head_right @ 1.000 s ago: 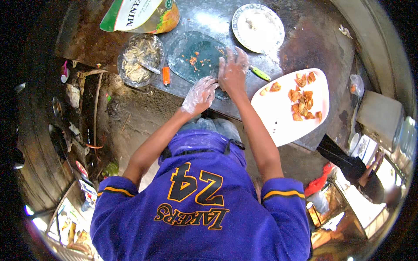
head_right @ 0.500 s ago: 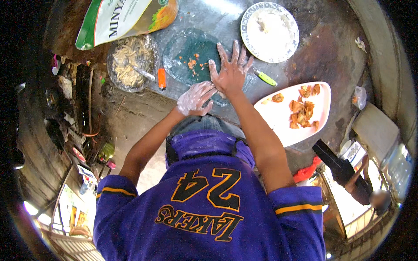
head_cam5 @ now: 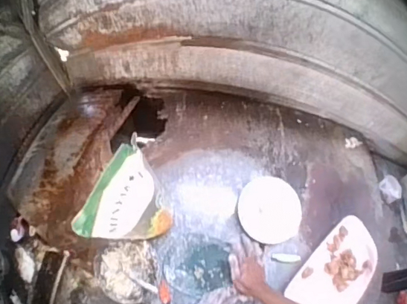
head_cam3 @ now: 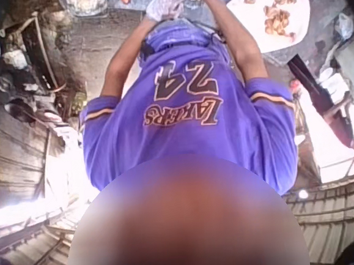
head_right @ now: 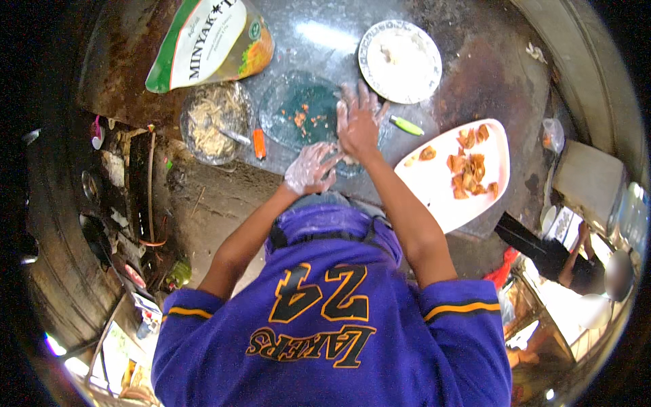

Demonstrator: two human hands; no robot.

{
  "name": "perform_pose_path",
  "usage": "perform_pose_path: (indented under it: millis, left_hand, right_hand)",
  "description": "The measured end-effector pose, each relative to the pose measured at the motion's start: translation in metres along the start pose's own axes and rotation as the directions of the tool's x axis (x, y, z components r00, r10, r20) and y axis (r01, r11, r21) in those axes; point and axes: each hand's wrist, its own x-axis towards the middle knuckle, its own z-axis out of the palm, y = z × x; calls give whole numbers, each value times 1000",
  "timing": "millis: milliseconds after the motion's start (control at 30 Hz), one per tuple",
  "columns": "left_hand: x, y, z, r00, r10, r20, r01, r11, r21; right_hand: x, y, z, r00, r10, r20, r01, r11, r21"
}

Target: The person flattens dough, places a filling on it, folds it into a triangular packet, and drops it into a wok of hot oil. The person repeats this process multiple times.

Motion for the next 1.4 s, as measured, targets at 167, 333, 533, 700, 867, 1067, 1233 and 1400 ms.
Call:
perform_pose_path:
  millis: [167,333,533,700,867,1067,1233,1400]
  left_hand:
    - [-16,2,10,997,15,79,-15,1000,5]
    - [-13,9,4,989,-30,143,19,997,78]
    - [-7,8,0,985,-65,157,56,996,64]
    - [-10,7,2,990,-52,132,48,998,34]
    - [-17,8,4,996,-30,88,22,996,87]
    - [-21,5,11,997,-25,76,18,995,95]
    - [-20,6,12,999,-48,1,48,999,-10]
    - [-19,9,10,995,-89,34,90,995,-30]
  right_hand:
    - [-14,12,2,980,13,-199,33,974,225]
    - [-45,14,11,953,213,-215,-208,977,44]
    - [-42,24,8,978,111,-179,-121,992,-47]
    - [-40,24,-3,988,92,-120,-100,993,-58]
    - [-36,19,-4,975,184,-127,-194,979,-65]
    - [-17,-3,10,998,41,-52,-42,999,-34]
    - [-14,1,14,995,53,-86,-60,996,-73]
    - [-14,3,15,996,76,-46,-80,994,-70]
